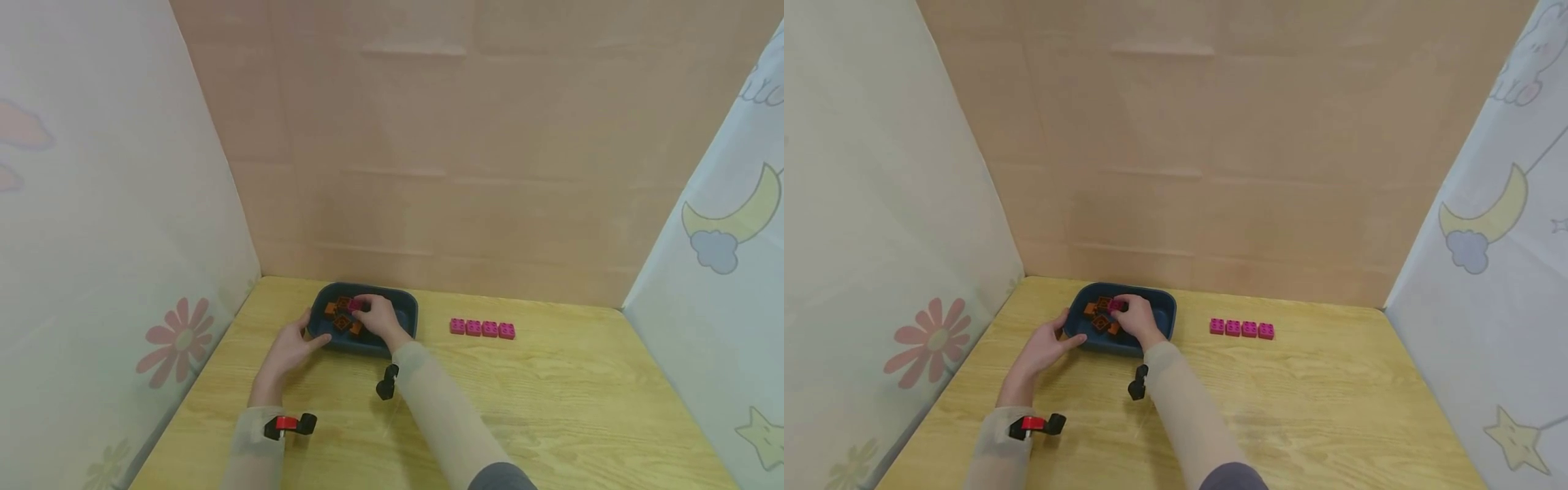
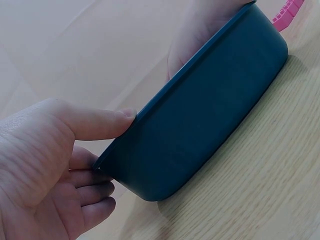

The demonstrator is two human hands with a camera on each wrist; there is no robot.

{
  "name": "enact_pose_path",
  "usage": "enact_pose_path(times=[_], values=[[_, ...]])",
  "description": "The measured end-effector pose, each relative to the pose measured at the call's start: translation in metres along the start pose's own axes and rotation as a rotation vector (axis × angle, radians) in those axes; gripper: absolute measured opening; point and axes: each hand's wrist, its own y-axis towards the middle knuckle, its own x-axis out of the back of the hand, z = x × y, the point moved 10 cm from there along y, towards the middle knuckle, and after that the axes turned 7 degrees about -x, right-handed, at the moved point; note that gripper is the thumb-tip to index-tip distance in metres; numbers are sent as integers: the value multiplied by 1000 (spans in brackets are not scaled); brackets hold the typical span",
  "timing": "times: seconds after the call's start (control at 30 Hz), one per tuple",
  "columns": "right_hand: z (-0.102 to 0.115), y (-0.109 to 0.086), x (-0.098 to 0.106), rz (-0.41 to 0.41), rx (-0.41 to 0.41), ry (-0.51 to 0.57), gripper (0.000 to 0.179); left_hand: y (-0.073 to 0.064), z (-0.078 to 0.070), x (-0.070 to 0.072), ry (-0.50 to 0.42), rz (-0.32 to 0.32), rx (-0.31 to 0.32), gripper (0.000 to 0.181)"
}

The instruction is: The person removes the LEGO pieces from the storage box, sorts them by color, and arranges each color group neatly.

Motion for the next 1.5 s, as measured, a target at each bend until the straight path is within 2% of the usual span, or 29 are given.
enact_pose_path(times=[0.3,0.6,0.83,1.0,1.2,1.5], values=[[-7,1,1,-27,-49,-25,44,0,-1,0,4,4,1,90],[-1,-6,4,-19,-90,-10,48,-1,0,0,-4,5,21,90],[-7,1,0,-46,-141,-25,48,0,1,0,-2,4,13,89],[-3,-3,3,-81,-125,-13,44,0,3,-1,-1,2,16,90],[-3,-3,6,-116,-101,-77,31,1,1,-2,6,1,1,91],[0,-5,7,-75,-101,-54,29,1,2,0,8,-8,12,90]])
